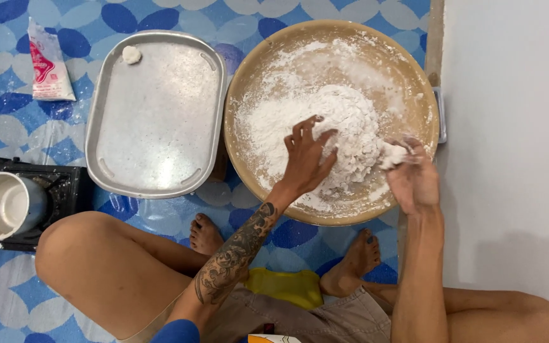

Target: Manually pinching off pieces of dough, rolling them into small balls, and arranging them on a metal tray.

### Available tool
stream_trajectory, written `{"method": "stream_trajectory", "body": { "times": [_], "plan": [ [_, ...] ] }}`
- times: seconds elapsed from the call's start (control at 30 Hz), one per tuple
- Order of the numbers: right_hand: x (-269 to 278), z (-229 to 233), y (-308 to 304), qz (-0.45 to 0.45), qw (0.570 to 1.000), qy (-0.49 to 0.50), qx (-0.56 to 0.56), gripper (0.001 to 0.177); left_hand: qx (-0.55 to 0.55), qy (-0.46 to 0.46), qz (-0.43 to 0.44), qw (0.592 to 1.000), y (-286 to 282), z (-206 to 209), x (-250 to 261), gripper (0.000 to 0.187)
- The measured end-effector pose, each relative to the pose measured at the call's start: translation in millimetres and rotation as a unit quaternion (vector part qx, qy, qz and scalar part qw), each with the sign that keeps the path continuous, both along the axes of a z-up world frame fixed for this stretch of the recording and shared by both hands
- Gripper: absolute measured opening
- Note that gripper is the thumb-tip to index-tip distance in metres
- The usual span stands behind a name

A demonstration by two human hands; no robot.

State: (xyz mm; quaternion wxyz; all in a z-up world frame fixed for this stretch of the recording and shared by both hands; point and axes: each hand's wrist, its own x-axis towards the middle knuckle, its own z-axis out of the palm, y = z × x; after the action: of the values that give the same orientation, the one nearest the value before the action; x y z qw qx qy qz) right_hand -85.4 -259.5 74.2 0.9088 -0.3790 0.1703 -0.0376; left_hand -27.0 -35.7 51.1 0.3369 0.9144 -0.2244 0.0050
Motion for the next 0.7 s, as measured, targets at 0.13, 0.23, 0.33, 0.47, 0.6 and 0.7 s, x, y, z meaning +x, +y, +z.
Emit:
{"method": "stream_trajectory", "body": {
  "times": [0.13, 0.23, 0.33, 0.47, 0.6, 0.7],
  "plan": [
    [1, 7, 30, 0.034, 0.997, -0.008, -0.071, 0.025, -0.038, -0.066, 0.017, 0.997, 16, 16, -7, 0.035],
    [6, -8, 46, 0.012, 0.987, 0.026, -0.157, 0.025, -0.208, -0.023, -0.033, 0.977, 19, 20, -5, 0.043],
    [9, -10, 68, -0.008, 0.981, 0.032, -0.191, 0.03, -0.297, 0.043, -0.05, 0.953, 22, 22, -11, 0.049],
    [8, -19, 77, -0.01, 0.978, 0.006, -0.208, 0.032, -0.374, 0.093, -0.029, 0.922, 24, 14, -11, 0.044],
    [3, 8, 94, 0.025, 0.969, 0.007, -0.244, 0.029, -0.408, 0.079, -0.013, 0.909, 32, 21, -13, 0.036],
    [3, 8, 88, 0.056, 0.985, -0.018, -0.162, 0.035, -0.436, 0.065, -0.006, 0.898, 35, 14, -9, 0.031]
  ]
}}
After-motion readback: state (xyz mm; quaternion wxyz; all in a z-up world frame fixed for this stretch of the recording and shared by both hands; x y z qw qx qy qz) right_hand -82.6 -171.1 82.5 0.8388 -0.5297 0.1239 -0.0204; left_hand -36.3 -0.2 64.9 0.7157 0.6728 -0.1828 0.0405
